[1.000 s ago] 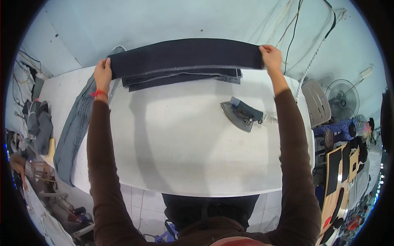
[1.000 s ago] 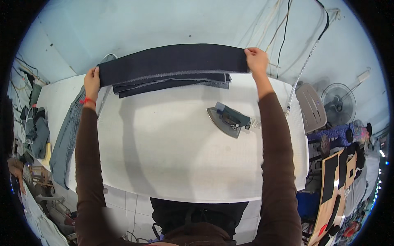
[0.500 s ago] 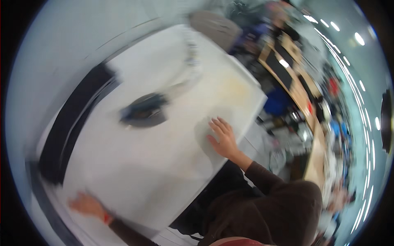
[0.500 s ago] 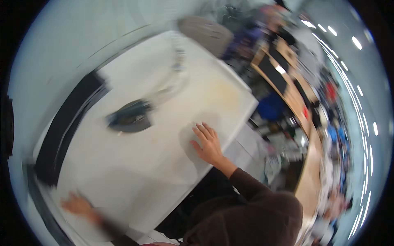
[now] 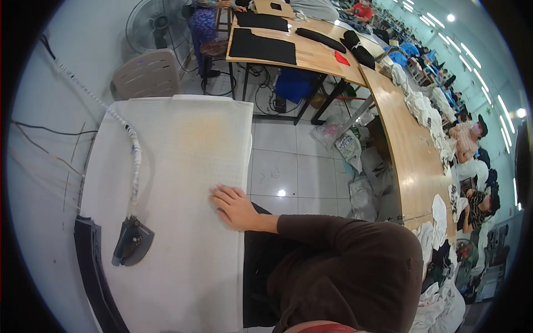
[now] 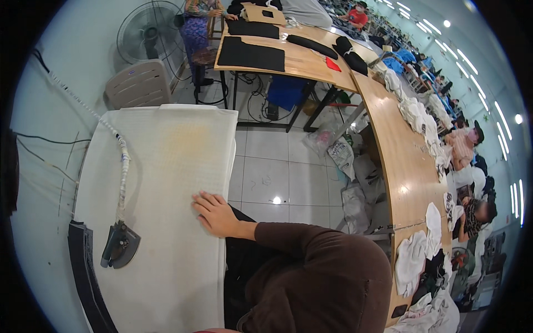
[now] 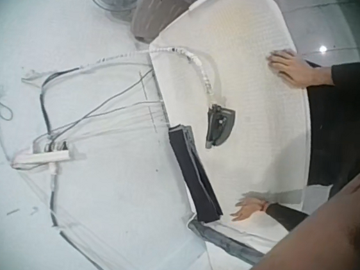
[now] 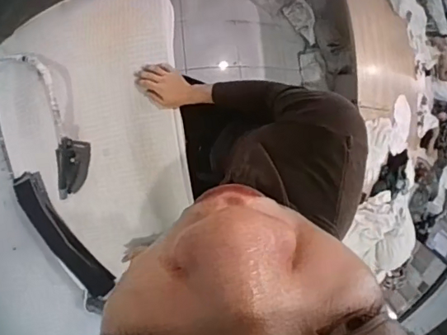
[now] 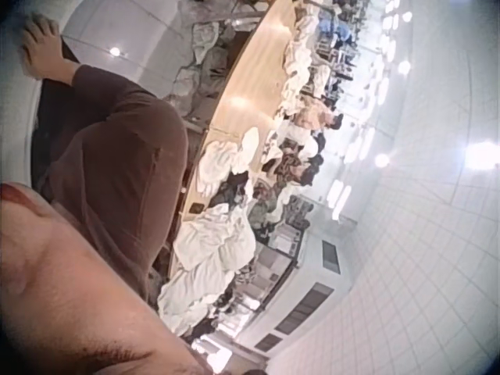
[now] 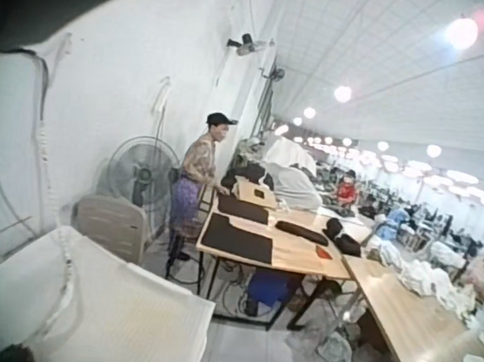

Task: The person irons a long strip of gray fabric on a white ironing board using a steam iron. They repeatedly smooth the fabric, fold it, and iron it again, then flip it over to iron the other side. Finally, they fold the fabric and place it on a nearby table.

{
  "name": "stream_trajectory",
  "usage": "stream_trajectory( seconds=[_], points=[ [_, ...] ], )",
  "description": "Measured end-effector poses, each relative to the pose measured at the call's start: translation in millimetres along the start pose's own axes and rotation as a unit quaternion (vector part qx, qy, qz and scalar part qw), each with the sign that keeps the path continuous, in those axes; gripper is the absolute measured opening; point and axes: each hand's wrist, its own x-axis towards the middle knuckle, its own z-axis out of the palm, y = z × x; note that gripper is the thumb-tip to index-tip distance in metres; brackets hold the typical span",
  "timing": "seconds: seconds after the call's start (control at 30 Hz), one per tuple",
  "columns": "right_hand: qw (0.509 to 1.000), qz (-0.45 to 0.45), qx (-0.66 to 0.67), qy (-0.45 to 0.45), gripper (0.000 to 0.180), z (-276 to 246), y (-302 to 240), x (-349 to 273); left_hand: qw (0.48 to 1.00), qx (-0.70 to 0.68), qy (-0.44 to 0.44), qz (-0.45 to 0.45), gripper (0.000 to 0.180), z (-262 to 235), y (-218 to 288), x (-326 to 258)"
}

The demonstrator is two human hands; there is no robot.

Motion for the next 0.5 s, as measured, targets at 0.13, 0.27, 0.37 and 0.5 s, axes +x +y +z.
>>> stream_trajectory(
  seconds=[0.13, 0.27, 0.37, 0.5],
  points=[
    [1.0, 0.003, 0.019, 0.005, 0.053, 0, 2, -2, 0.999, -0.01, -0.029, -0.035, 0.063, -85, 90, -77],
    [1.0, -0.003, 0.015, 0.01, 0.052, 3, 2, -4, 0.992, -0.019, -0.076, -0.098, 0.065, -106, 143, -131],
    [1.0, -0.015, 0.013, 0.009, 0.051, -2, 2, -2, 0.976, -0.129, -0.096, -0.147, 0.068, -91, 147, -129],
    [1.0, -0.029, 0.01, 0.007, 0.052, -4, 5, -2, 0.971, -0.074, -0.18, -0.14, 0.07, -82, 146, -116]
  ],
)
